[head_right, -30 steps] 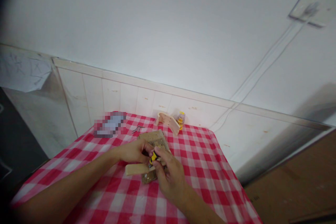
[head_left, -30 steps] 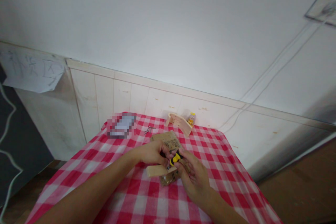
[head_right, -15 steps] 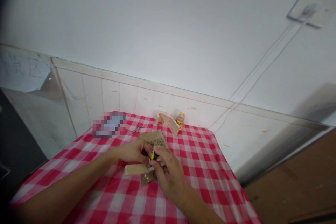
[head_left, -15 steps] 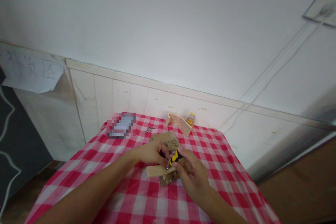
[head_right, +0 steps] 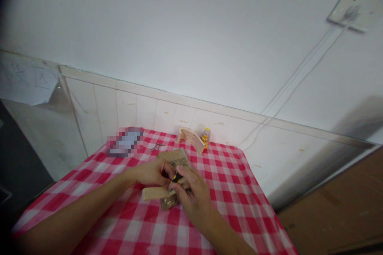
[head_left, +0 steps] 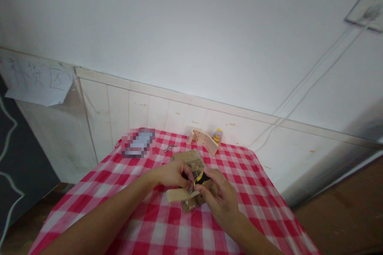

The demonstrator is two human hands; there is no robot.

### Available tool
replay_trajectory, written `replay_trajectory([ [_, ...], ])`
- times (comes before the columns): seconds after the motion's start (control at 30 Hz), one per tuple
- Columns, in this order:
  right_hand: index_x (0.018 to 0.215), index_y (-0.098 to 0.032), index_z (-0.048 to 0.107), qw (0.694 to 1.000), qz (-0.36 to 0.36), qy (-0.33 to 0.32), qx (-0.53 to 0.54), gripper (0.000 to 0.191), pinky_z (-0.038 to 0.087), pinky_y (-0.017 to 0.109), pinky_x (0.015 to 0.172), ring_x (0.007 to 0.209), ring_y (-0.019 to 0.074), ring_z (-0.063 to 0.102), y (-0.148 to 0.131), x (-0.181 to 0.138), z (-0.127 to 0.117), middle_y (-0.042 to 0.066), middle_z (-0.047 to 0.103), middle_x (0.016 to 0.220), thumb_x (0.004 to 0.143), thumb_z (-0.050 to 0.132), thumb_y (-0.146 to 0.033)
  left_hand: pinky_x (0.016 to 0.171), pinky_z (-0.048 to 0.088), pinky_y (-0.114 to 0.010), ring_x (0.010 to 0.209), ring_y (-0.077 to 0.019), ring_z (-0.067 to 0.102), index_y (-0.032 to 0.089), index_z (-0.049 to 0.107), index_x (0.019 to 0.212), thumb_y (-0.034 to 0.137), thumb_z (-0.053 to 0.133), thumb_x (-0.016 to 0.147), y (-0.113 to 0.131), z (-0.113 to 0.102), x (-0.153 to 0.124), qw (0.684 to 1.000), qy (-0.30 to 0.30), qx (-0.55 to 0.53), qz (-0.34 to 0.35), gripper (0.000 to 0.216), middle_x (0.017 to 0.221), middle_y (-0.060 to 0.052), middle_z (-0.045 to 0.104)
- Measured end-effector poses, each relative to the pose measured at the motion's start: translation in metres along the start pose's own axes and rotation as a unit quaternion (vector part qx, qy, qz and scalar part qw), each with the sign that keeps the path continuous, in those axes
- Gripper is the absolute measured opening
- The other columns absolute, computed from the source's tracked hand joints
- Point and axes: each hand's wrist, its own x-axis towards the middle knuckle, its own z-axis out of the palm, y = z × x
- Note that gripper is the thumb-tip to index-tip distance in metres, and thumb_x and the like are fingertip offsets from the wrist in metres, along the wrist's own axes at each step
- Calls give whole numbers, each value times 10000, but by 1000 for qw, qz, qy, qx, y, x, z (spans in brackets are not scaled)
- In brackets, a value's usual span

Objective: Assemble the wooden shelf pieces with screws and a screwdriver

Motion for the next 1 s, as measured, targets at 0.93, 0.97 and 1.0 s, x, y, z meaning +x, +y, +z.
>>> replay_trajectory([
  [0.93, 1455, -350, 525, 999, 12, -50, 8, 518, 663, 368, 904, 1069, 232, 772, -1, -6, -2, 71, 758, 1259, 982, 639, -173, 677, 469, -247, 717, -162, 615, 160, 785, 834, 374, 855, 710, 6, 1, -2, 1000, 3, -17, -2, 256, 782, -23, 730],
  [0.97, 1452, -353, 528, 999, 10, -51, 10, 520, 661, 365, 911, 1078, 230, 768, -2, -5, -2, 66, 755, 1264, 978, 643, -170, 675, 466, -247, 719, -163, 614, 159, 786, 834, 376, 852, 714, 6, 1, -2, 1000, 3, -14, -1, 257, 787, -26, 732],
  [1.0, 1449, -354, 532, 999, 8, -51, 12, 523, 659, 360, 914, 1080, 227, 766, -2, -4, -2, 61, 755, 1263, 975, 647, -166, 672, 461, -247, 718, -162, 611, 159, 787, 835, 379, 847, 720, 6, 1, -2, 1000, 3, -10, -1, 255, 791, -27, 731],
])
